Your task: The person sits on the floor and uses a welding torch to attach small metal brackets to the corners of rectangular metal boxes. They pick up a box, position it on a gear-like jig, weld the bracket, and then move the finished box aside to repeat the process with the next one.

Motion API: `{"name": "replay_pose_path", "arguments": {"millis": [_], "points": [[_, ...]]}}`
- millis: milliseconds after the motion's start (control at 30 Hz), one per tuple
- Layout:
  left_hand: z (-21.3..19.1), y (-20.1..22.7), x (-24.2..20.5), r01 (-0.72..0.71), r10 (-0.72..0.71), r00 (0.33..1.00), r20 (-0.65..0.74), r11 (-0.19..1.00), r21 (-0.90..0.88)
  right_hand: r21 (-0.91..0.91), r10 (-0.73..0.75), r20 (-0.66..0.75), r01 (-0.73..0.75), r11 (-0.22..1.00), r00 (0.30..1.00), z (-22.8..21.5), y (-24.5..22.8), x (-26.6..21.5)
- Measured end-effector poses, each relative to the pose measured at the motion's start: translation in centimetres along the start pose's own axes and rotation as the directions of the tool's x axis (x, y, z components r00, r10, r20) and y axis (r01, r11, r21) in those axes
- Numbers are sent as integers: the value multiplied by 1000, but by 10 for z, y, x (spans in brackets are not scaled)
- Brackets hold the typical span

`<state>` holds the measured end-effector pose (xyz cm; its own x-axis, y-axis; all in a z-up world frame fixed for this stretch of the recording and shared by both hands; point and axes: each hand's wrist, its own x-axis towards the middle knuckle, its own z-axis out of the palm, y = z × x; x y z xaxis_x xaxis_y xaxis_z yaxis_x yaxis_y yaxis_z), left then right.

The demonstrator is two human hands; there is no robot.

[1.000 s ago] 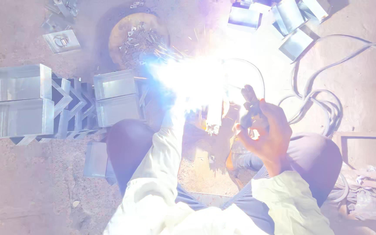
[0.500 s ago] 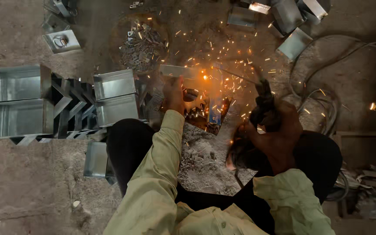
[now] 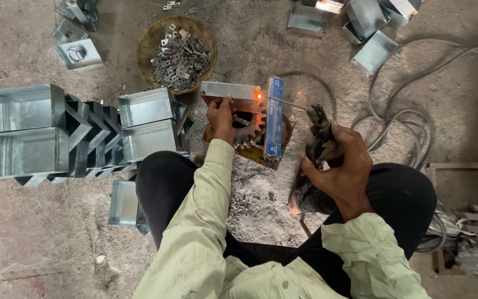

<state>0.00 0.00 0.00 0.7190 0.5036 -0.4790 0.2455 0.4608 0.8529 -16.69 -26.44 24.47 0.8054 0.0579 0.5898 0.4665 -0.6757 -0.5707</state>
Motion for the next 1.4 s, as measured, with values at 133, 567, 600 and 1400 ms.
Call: {"name": "replay_pose_path", "arguments": {"millis": [133,567,600,1400], "points": [[1,6,-8,-16,16,1000,13,1000,-8,7,-7,1,7,1000,1000,0,0,0],[-5,-21,21,-82,83,996,26,995,-55,42,22,28,-23,999,999,2,0,-2],[-3,-25,24,-80,84,995,47,993,-83,44,13,19,-14,999,1000,4,1,-1],[-3,3,8,5,-5,999,32,1000,1,-158,-256,156,280,947,954,-12,-14,12]]}}
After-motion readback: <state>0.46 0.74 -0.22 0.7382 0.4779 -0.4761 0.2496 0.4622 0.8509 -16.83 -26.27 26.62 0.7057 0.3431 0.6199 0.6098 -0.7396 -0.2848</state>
